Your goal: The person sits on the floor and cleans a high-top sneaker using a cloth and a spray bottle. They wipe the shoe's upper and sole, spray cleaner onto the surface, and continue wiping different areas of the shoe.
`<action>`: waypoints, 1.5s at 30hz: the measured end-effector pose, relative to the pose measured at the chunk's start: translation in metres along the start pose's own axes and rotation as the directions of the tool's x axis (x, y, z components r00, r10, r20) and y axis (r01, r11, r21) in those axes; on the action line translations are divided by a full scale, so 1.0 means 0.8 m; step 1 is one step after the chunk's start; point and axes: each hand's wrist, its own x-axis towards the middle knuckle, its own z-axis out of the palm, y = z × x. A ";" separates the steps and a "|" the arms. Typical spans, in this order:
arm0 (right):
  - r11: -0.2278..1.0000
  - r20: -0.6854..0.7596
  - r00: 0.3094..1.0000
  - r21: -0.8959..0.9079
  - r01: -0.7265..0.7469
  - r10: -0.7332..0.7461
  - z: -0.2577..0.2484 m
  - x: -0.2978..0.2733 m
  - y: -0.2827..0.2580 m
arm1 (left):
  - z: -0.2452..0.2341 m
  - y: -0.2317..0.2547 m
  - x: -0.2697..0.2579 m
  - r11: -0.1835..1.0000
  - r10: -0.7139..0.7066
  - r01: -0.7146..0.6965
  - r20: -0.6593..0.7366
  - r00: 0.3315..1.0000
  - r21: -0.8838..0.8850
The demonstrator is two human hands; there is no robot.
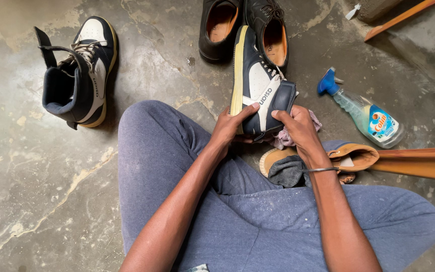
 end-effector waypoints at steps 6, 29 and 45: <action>0.994 -0.029 1.000 -0.106 -0.009 0.006 0.006 -0.003 -0.005 | 0.000 0.001 -0.002 1.000 -0.001 0.001 0.004 1.000 0.002; 0.995 -0.014 1.000 -0.100 -0.017 0.015 0.007 -0.014 -0.021 | 0.002 0.008 -0.010 1.000 -0.012 0.012 -0.006 1.000 -0.010; 0.987 0.009 1.000 -0.159 0.011 -0.010 0.014 -0.026 -0.042 | 0.004 0.023 -0.027 0.960 0.117 -0.069 -0.166 0.979 0.272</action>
